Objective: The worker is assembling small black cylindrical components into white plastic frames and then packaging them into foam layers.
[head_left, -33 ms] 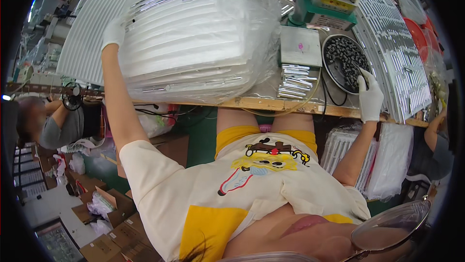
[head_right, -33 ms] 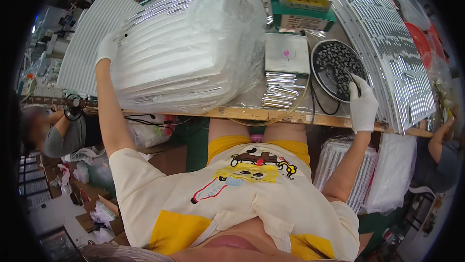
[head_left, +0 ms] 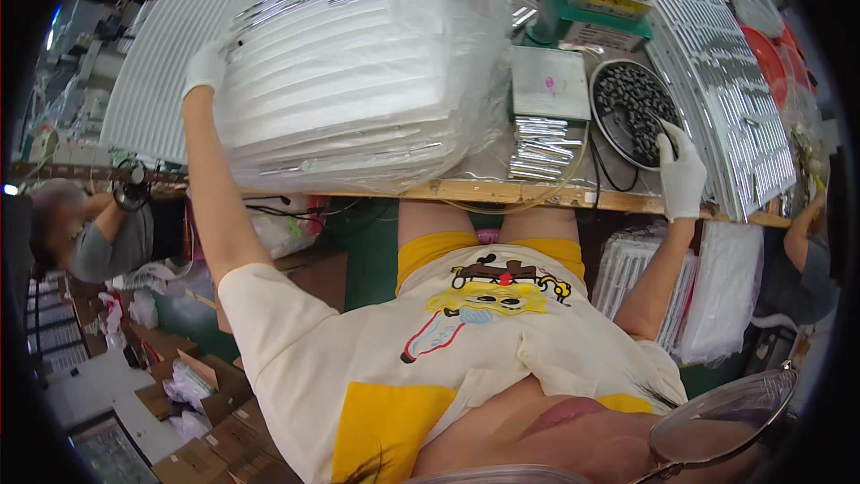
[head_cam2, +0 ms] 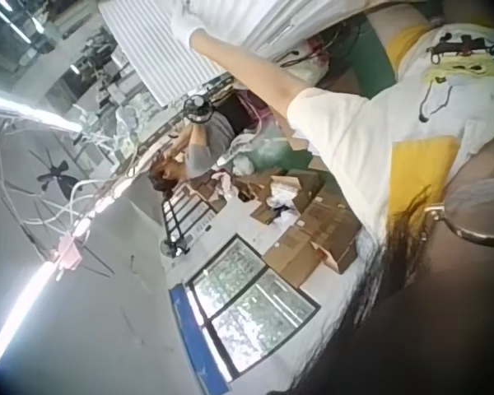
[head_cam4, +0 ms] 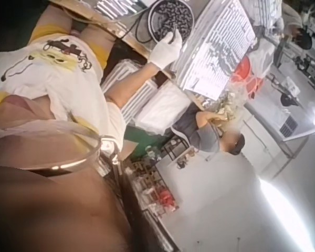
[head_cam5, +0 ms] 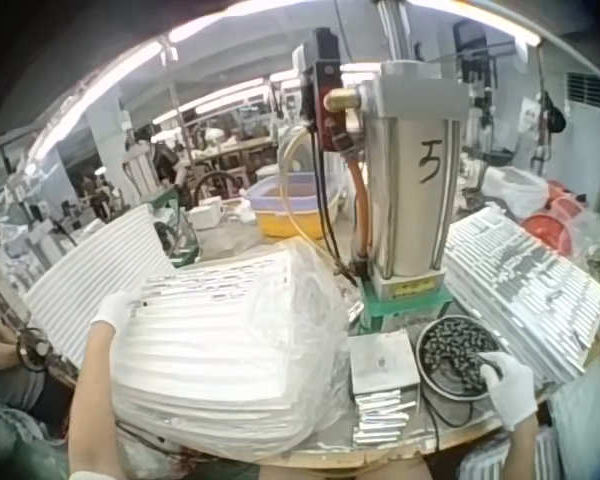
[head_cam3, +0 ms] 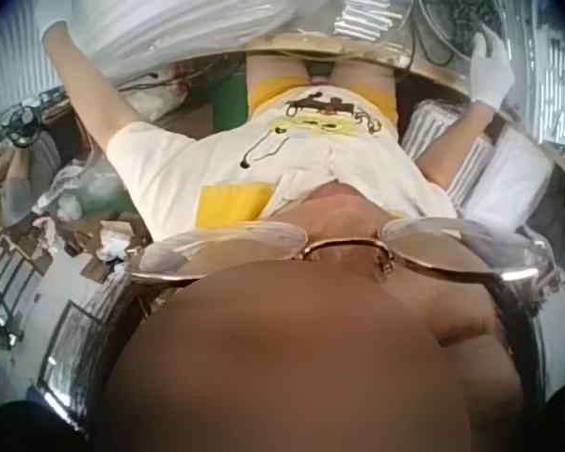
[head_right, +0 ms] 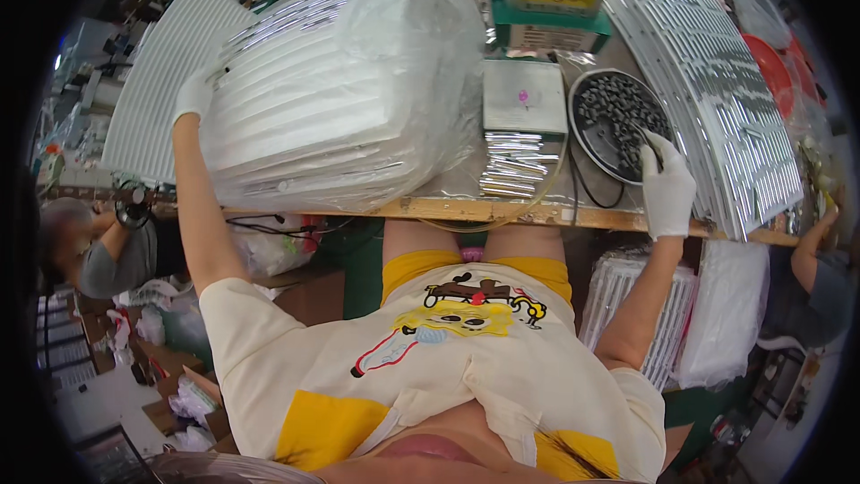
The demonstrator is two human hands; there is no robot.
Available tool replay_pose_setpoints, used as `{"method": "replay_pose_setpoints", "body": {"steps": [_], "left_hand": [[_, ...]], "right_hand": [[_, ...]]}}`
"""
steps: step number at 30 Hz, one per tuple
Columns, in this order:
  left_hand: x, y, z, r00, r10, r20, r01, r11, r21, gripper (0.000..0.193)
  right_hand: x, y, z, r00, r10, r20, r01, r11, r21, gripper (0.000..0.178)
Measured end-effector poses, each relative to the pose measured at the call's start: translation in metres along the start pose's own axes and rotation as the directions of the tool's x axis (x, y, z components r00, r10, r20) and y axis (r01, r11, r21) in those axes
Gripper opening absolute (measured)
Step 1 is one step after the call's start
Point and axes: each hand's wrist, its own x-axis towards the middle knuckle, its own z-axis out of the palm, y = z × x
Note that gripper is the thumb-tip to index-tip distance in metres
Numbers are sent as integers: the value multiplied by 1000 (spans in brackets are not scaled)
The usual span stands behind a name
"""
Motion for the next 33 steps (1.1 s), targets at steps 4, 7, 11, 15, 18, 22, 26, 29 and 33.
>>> {"method": "replay_pose_setpoints", "body": {"steps": [4, 7, 11, 15, 18, 22, 26, 29, 33], "left_hand": [[4, -40, 15, 996, -26, 82, 25, 1000, 6, 26], [9, -43, 4, 976, -7, 219, 15, 999, -33, 30], [6, -11, -2, 982, -71, 175, 94, 987, -129, 27], [4, -2, -4, 982, -67, 176, 99, 978, -186, 23], [0, -8, -3, 987, -10, 158, 46, 973, -226, 23], [-2, 6, -6, 990, -2, 143, 45, 954, -298, 27], [0, 0, -6, 986, -45, 161, 97, 939, -329, 28], [-2, 19, -18, 994, 35, 106, -18, 987, -159, 25], [-1, -1, -14, 996, 80, -42, -83, 993, -79, 30]], "right_hand": [[13, -7, 6, 994, -91, -65, 100, 986, 134, 24], [21, -10, 7, 992, -108, -63, 113, 989, 99, 22], [27, 4, 12, 996, -89, 7, 89, 994, -65, 23], [32, 2, 20, 985, -142, 97, 160, 960, -229, 22], [35, -3, 35, 988, -111, 111, 135, 962, -239, 21], [40, -4, 42, 988, -63, 144, 101, 956, -275, 21], [44, -3, 46, 984, -75, 161, 118, 953, -279, 20], [44, -2, 46, 983, -73, 169, 119, 952, -282, 19], [44, -6, 46, 980, -108, 169, 151, 953, -263, 18]]}}
